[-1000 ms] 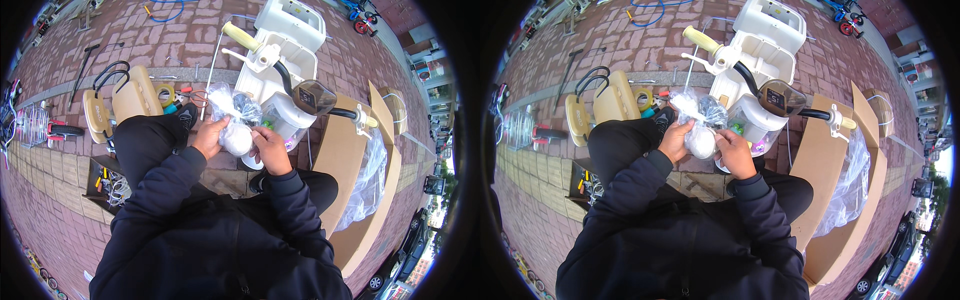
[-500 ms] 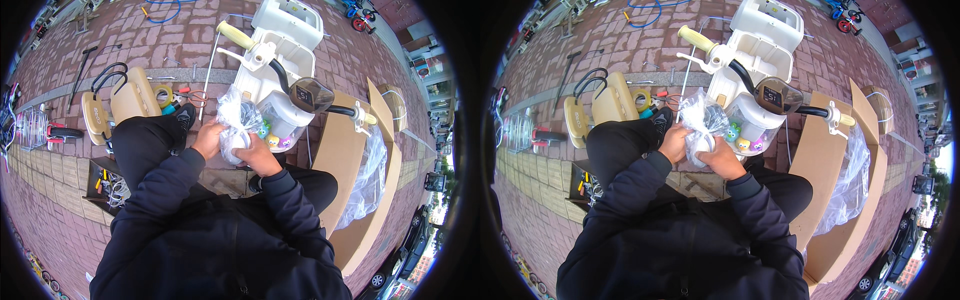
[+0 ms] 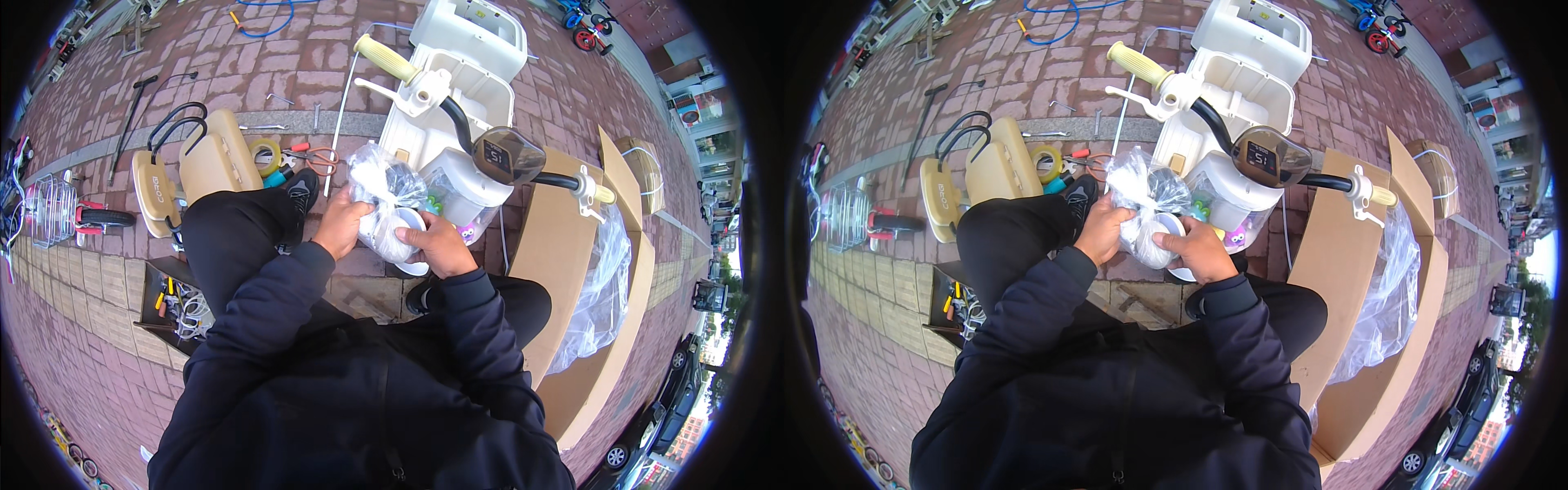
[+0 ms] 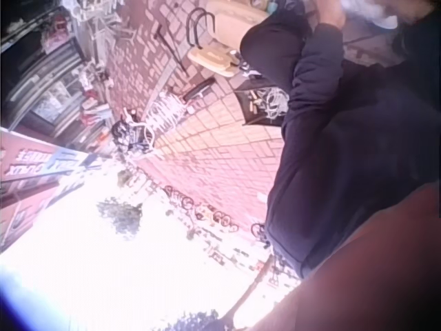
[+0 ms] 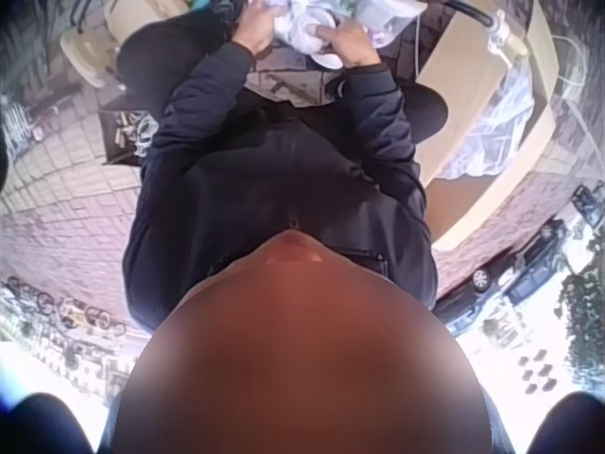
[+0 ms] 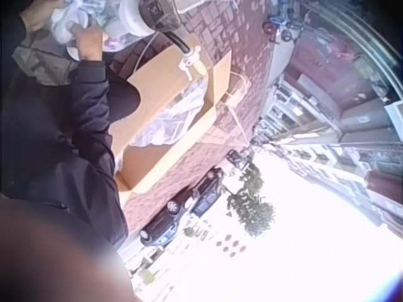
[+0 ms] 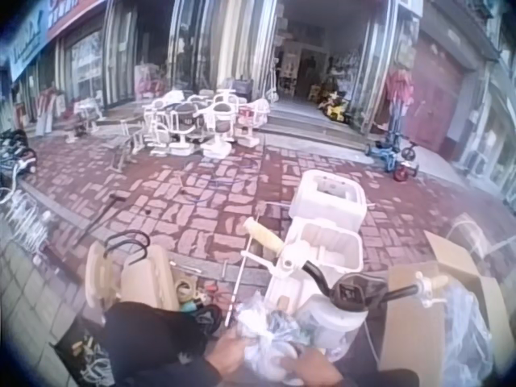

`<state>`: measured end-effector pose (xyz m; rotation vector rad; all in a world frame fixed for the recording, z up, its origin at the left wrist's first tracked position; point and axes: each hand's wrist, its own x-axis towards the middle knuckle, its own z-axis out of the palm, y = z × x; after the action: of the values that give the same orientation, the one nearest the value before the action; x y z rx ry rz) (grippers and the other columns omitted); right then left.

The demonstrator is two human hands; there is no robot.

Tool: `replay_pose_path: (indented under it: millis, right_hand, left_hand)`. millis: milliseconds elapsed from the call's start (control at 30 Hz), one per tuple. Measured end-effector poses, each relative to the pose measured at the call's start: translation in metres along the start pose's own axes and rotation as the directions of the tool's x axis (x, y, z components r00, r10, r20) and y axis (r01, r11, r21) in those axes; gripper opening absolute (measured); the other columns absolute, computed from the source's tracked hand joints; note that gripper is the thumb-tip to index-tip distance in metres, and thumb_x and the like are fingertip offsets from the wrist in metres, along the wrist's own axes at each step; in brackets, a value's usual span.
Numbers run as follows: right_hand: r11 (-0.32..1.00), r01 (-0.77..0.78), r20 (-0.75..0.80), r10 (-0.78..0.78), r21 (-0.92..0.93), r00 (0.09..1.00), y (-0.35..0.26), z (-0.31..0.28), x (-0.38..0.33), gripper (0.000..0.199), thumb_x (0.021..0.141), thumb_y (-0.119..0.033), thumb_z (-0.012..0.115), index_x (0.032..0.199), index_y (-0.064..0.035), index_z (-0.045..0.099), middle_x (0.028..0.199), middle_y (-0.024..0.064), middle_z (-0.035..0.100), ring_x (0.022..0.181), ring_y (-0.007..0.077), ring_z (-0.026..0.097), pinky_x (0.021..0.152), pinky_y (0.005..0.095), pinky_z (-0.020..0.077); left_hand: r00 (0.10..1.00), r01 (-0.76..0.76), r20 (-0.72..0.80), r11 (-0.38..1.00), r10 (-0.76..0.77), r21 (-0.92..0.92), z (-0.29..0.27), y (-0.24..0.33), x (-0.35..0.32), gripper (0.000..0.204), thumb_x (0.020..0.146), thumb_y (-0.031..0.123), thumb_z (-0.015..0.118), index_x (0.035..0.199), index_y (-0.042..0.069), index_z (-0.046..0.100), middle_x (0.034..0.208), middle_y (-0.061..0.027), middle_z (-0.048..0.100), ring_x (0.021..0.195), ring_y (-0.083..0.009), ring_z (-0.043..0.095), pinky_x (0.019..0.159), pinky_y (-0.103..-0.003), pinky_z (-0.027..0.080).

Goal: The person assembles a child's electric scooter by attaching the handlebar, mirrors, and seat. They unwrap components, connect the handlebar to the stem, install rearview mirrors, and secure the seat with screws.

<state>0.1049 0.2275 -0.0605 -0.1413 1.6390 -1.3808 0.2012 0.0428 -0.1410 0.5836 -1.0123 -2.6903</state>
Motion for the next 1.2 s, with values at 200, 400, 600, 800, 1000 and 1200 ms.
replay_pose_path:
  millis: [200,400,600,800,1000,1200]
  right_hand:
    - [0.995,0.081,-0.120,-0.087,-0.054,0.989,0.018,0.013,0.015,0.045,0.094,-0.023,0.082,0.125,0.0056,0.065,0.105,0.0094,0.074,0.084,0.0140,0.071,0.059,0.0285,0.0587]
    - [0.996,0.086,-0.159,-0.087,-0.014,0.983,0.021,0.018,0.016,0.042,0.100,-0.029,0.076,0.126,0.0040,0.069,0.104,0.0083,0.075,0.081,0.0137,0.070,0.062,0.0293,0.0585]
    - [0.922,0.188,-0.172,-0.257,-0.338,0.951,0.028,0.007,0.022,0.042,0.102,-0.032,0.074,0.119,0.0056,0.075,0.102,0.0101,0.079,0.083,0.0188,0.071,0.080,0.0359,0.0571]
    - [0.914,0.316,-0.176,-0.365,-0.256,0.914,0.042,0.005,0.032,0.040,0.101,-0.029,0.075,0.117,0.0066,0.072,0.102,0.0122,0.077,0.085,0.0169,0.069,0.079,0.0366,0.0570]
    - [0.974,0.214,-0.214,-0.225,-0.075,0.951,0.044,0.022,0.028,0.042,0.102,-0.029,0.076,0.121,0.0055,0.063,0.103,0.0118,0.072,0.084,0.0159,0.069,0.070,0.0319,0.0593]
    - [0.992,0.130,-0.153,-0.129,-0.001,0.980,0.036,0.036,0.018,0.051,0.103,-0.034,0.076,0.133,0.0022,0.055,0.115,0.0116,0.070,0.095,0.0186,0.071,0.075,0.0365,0.0635]
  left_hand:
    - [0.989,0.148,0.013,0.989,-0.147,-0.013,0.016,-0.005,-0.022,0.039,0.108,0.011,0.066,0.144,0.001,0.054,0.130,-0.0094,0.069,0.116,-0.0196,0.068,0.102,-0.038,0.055]
    - [0.987,0.103,-0.131,0.993,-0.095,0.057,0.003,-0.016,-0.019,0.036,0.105,0.005,0.064,0.141,0.000,0.058,0.125,-0.0106,0.071,0.111,-0.0189,0.070,0.098,-0.036,0.056]
    - [0.987,-0.073,-0.134,0.990,0.089,0.124,-0.009,-0.015,-0.009,0.040,0.099,-0.007,0.054,0.139,-0.004,0.059,0.124,-0.0131,0.072,0.110,-0.0210,0.072,0.099,-0.035,0.056]
    - [0.991,0.108,-0.098,0.969,-0.089,0.223,0.000,-0.006,-0.015,0.039,0.106,0.002,0.051,0.145,-0.001,0.054,0.129,-0.0134,0.069,0.116,-0.0277,0.071,0.098,-0.044,0.060]
    - [0.861,0.506,-0.306,0.754,-0.407,0.418,0.001,-0.009,-0.026,0.036,0.113,0.023,0.050,0.141,0.002,0.055,0.113,-0.0150,0.072,0.087,-0.0310,0.077,0.067,-0.048,0.066]
    - [0.968,0.216,-0.248,0.366,0.041,0.905,-0.013,-0.016,-0.019,0.025,0.104,0.017,0.060,0.119,0.000,0.070,0.095,-0.0241,0.076,0.091,-0.0446,0.074,0.081,-0.052,0.058]
